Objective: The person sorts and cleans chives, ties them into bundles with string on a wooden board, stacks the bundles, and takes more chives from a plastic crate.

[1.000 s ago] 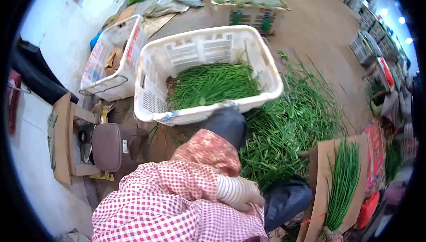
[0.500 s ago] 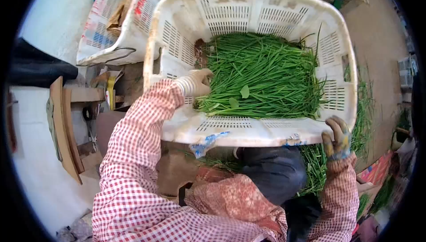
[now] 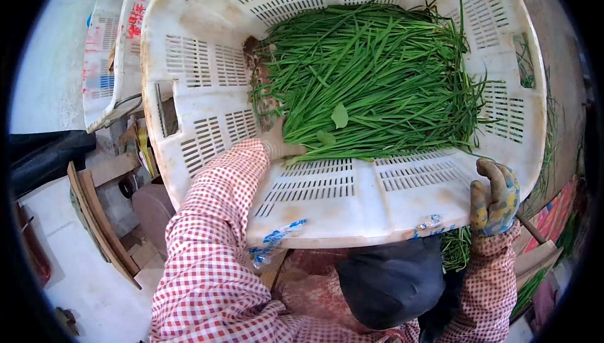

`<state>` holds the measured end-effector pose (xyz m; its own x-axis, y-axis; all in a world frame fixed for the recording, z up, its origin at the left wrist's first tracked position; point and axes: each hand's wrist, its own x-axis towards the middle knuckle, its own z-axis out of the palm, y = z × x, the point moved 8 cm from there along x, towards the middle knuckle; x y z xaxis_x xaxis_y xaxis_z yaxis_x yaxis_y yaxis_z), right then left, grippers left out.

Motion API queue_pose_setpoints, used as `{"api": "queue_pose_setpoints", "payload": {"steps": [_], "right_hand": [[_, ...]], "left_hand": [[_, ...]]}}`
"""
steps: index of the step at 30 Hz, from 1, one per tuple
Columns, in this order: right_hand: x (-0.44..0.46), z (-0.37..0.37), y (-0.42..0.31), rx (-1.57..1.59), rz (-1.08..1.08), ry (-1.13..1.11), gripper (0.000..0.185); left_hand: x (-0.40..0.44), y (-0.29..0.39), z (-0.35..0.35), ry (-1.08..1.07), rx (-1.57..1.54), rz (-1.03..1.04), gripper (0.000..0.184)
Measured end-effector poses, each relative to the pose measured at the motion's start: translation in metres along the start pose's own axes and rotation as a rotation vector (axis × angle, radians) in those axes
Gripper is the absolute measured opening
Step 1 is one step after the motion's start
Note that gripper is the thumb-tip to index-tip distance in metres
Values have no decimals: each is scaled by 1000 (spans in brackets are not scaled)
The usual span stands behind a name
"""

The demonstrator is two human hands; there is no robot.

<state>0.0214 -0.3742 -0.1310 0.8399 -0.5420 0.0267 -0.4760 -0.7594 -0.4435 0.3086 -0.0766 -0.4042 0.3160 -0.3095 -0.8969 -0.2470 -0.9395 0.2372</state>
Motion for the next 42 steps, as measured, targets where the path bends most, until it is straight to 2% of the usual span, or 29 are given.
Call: {"api": "queue_pose_setpoints", "payload": {"steps": [1, 4, 6, 8, 10, 16, 18, 19, 22, 24, 28, 30, 32, 33, 35, 36, 38, 42], "right_hand": [[0, -1, -1, 4, -8, 8, 33], [1, -1, 0, 5, -31, 22, 33], [1, 0, 0, -4, -38, 9, 33], [2, -1, -2, 19, -20, 26, 33], [0, 0, 1, 19, -34, 18, 32], [2, 1, -4, -21, -33, -27, 34], [2, 1, -1, -18, -17, -29, 35], [2, 2, -1, -5, -20, -33, 34], [1, 4, 2, -6, -26, -35, 33], [2, 4, 0, -3, -21, -23, 32], [1, 0, 0, -48, -9, -2, 29], [0, -2, -1, -85, -74, 52, 31], [1, -3, -4, -95, -18, 22, 29], [2, -4, -2, -86, -19, 26, 29], [1, -4, -1, -73, -10, 34, 29], [1, -5, 1, -82, -2, 47, 29], [0, -6, 1, -32, -14, 66, 29], [2, -9, 1, 16, -26, 99, 29]], "left_hand": [[15, -21, 5, -26, 36, -18, 134], [45, -52, 5, 20, 3, -111, 135], [46, -49, 0, -22, 15, -128, 135], [47, -40, 9, -172, -30, -14, 129], [-5, 14, -4, -260, 73, -41, 116], [-36, 41, 28, -653, -3, 316, 107], [-27, 24, 34, -554, 87, 286, 85], [-5, 5, 45, -389, 251, 300, 84], [-23, 28, 45, -382, 258, 279, 91], [-27, 24, 36, -225, 81, 152, 104], [-37, 40, 26, -233, -57, 121, 109], [-19, 30, 36, -203, 18, 148, 112], [-18, 31, 27, -110, 179, 167, 115], [-25, 39, 19, -109, 199, 197, 115], [-45, 37, 10, -193, 146, 109, 119], [-57, 40, 2, -190, 157, 123, 119], [-84, 50, -11, -173, 93, 201, 132], [-128, 65, -17, -114, 256, 285, 129]]}}
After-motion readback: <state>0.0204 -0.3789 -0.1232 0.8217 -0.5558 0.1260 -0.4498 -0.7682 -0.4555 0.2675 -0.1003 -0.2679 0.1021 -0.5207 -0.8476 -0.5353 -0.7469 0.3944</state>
